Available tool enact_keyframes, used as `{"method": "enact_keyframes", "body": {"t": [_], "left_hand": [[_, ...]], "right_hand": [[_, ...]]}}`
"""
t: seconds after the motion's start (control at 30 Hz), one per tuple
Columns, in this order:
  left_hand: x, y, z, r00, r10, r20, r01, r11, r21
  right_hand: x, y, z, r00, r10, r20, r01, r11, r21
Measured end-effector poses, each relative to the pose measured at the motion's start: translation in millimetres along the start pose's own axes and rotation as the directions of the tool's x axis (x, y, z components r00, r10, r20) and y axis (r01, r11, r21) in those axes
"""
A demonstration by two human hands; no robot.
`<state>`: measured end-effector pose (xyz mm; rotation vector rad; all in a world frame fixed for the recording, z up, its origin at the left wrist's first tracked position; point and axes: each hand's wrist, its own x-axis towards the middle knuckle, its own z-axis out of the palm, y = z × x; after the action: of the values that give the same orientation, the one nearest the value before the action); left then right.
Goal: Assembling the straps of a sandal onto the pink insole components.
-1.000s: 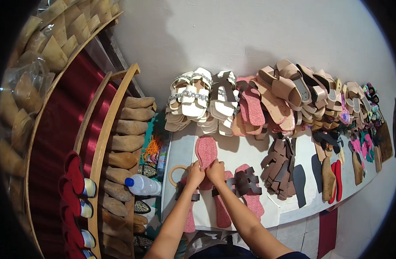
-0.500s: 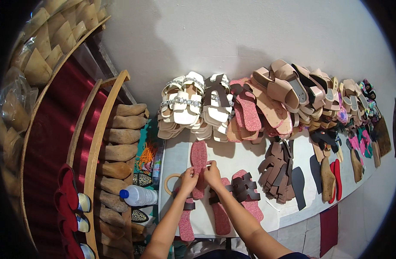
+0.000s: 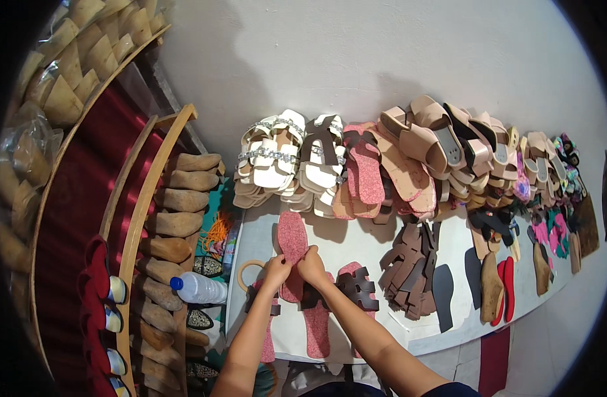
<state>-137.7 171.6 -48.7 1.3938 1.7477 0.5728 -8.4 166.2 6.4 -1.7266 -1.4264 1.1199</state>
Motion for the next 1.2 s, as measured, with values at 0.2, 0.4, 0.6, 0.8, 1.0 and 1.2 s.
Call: {"method": "enact_keyframes", "body": {"t": [0.2, 0.4, 0.6, 0.8, 1.0, 1.2], "left_hand": [[-30.7, 49.5, -9.0, 0.999, -0.021, -0.033, 0.005, 0.908, -0.420], [-55.9, 49.5, -8.2, 0.998, -0.054, 0.032, 0.062, 0.765, -0.641], [-88.7, 42.2, 12.0, 0.973, -0.025, 0.230, 0.226, 0.332, -0.916], [-120.2, 93.4, 59.8, 0.824, 0.361, 0.436, 0.395, 0.186, -0.900], [-132.9, 133.6, 109.4, 0.769, 0.314, 0.557, 0.500, 0.248, -0.830], [-143.7, 166.6, 155.0, 0.712, 0.378, 0.592, 0.518, 0.286, -0.806]], "right_hand": [[13.9, 27.9, 6.5, 0.993, 0.074, -0.092, -0.026, 0.900, 0.436], [-7.5, 13.6, -12.2, 0.920, 0.279, 0.277, -0.390, 0.554, 0.736], [-64.0, 13.5, -32.4, 0.994, 0.084, 0.072, -0.109, 0.856, 0.505], [-119.2, 29.1, -87.6, 0.916, -0.287, -0.282, 0.311, 0.949, 0.044], [-140.2, 59.6, -172.8, 0.837, -0.408, -0.365, 0.330, 0.908, -0.258], [-109.3, 120.0, -252.2, 0.887, -0.144, -0.439, 0.115, 0.989, -0.093]]}}
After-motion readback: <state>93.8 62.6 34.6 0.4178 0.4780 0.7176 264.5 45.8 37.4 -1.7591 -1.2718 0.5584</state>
